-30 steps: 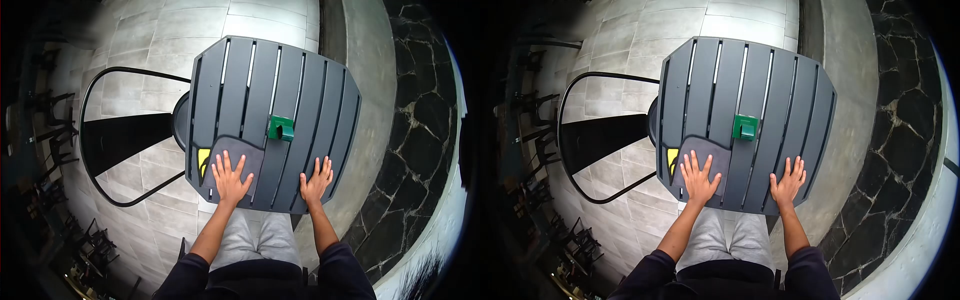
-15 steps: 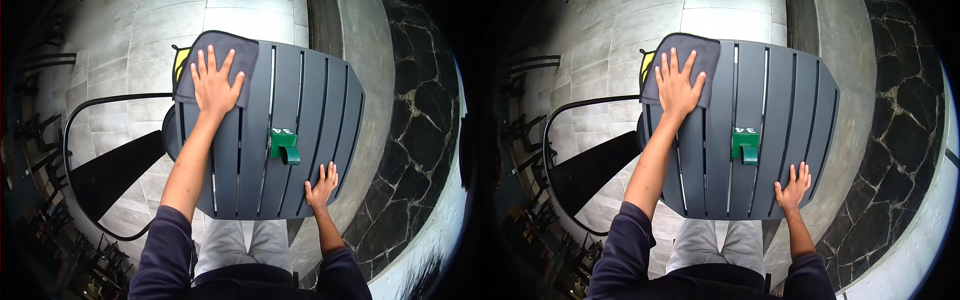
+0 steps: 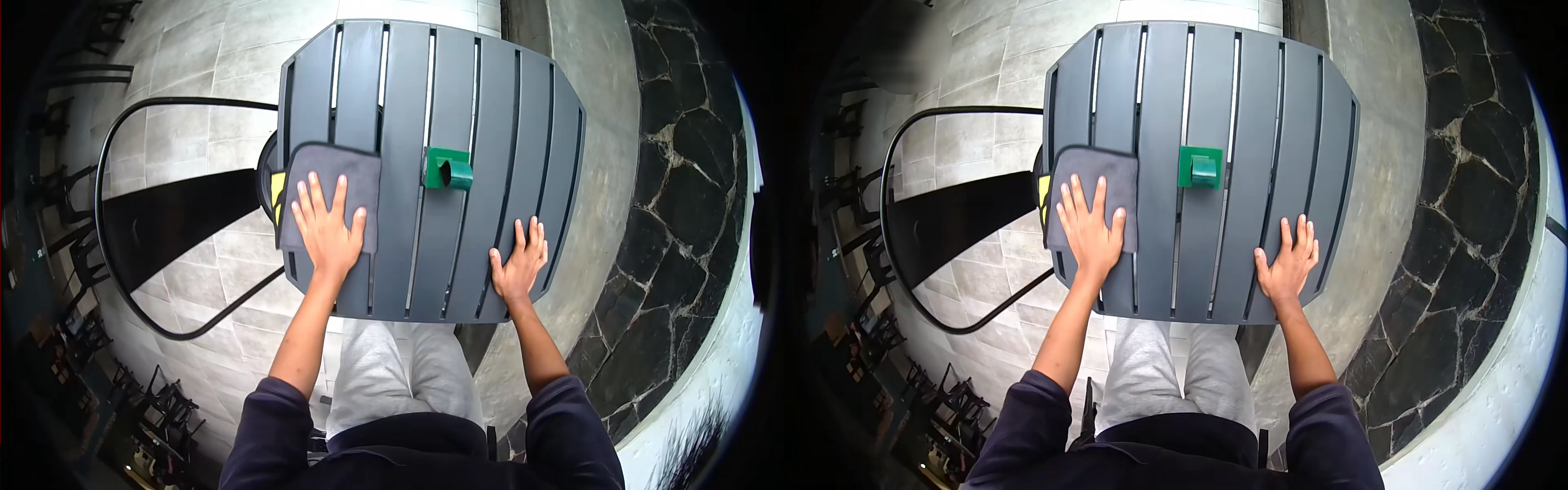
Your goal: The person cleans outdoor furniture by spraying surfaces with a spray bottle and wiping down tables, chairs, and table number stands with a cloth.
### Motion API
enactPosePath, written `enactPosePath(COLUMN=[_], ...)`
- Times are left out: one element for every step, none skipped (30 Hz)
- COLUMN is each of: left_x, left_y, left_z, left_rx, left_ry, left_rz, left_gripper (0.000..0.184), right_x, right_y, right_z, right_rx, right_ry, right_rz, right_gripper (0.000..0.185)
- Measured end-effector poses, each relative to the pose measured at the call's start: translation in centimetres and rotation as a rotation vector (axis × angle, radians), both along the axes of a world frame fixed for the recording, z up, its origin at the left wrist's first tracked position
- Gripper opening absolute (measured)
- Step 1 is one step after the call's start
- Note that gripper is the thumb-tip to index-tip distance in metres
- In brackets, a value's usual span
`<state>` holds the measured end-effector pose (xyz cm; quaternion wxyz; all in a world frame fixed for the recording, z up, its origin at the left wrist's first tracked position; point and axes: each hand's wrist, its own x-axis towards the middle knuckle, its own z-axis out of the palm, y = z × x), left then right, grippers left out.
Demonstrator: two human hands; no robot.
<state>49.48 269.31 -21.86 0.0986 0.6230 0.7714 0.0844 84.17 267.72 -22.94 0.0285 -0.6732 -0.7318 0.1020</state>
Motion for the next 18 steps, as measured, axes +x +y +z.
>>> enactPosePath(left_x=[0.8, 1.7, 2.9, 4.2, 5.2, 6.1, 6.6, 6.9, 7.3, 7.2, 7.4, 7.3, 7.2, 7.1, 7.1, 7.2, 7.3, 7.4], left_y=[-3.2, -6.0, -8.8, -11.1, -12.5, -13.6, -14.0, -14.2, -14.2, -14.1, -13.9, -13.8, -13.6, -13.1, -12.1, -10.7, -9.2, -7.4], left_z=[0.0, -0.1, -0.1, -0.2, -0.3, -0.4, -0.5, -0.6, -0.8, -0.8, -0.7, -0.5, -0.4, -0.3, -0.2, 0.1, 0.3, 0.2], left_rx=[-0.025, -0.034, -0.036, -0.063, -0.079, -0.096, -0.080, -0.068, -0.056, -0.062, -0.052, -0.062, -0.075, -0.090, -0.090, -0.093, -0.100, -0.091], left_ry=[0.001, -0.004, -0.002, 0.005, 0.012, 0.011, 0.009, 0.009, 0.009, 0.011, 0.010, 0.016, 0.022, 0.032, 0.033, 0.017, 0.000, -0.021], left_rz=[0.035, 0.067, 0.077, 0.104, 0.127, 0.142, 0.142, 0.163, 0.187, 0.184, 0.183, 0.168, 0.147, 0.100, 0.088, 0.044, -0.001, -0.041], left_gripper=[0.059, 0.059, 0.059, 0.060, 0.060, 0.061, 0.061, 0.060, 0.059, 0.059, 0.059, 0.058, 0.058, 0.060, 0.060, 0.059, 0.057, 0.057], right_x=[0.0, 0.1, 0.0, 0.0, -0.1, -0.1, -0.3, -1.2, -2.1, -3.4, -4.9, -6.6, -8.2, -9.5, -10.3, -10.7, -10.8, -10.3], right_y=[0.0, 0.1, 0.0, -0.1, 0.1, 0.1, 0.2, 1.1, 2.5, 4.4, 6.5, 8.5, 10.3, 12.0, 13.4, 14.3, 14.6, 14.5], right_z=[0.0, -0.1, 0.1, 0.2, 0.3, 0.2, 0.2, 1.1, 1.9, 2.9, 3.8, 4.1, 4.2, 4.2, 4.0, 3.5, 3.9, 4.7], right_rx=[-0.004, 0.019, 0.019, 0.021, 0.033, 0.050, 0.014, -0.008, -0.031, -0.016, -0.003, 0.044, 0.090, 0.017, -0.058, -0.045, -0.046, -0.022], right_ry=[-0.002, 0.014, 0.033, 0.048, 0.064, 0.082, 0.080, 0.197, 0.314, 0.429, 0.543, 0.597, 0.650, 0.666, 0.681, 0.690, 0.692, 0.807], right_rz=[-0.005, -0.003, -0.006, 0.001, 0.003, -0.003, -0.045, -0.106, -0.162, -0.064, 0.033, 0.129, 0.221, 0.269, 0.316, 0.358, 0.345, 0.154], right_gripper=[0.074, 0.073, 0.071, 0.070, 0.070, 0.071, 0.083, 0.091, 0.099, 0.104, 0.110, 0.108, 0.107, 0.101, 0.096, 0.079, 0.079, 0.072])
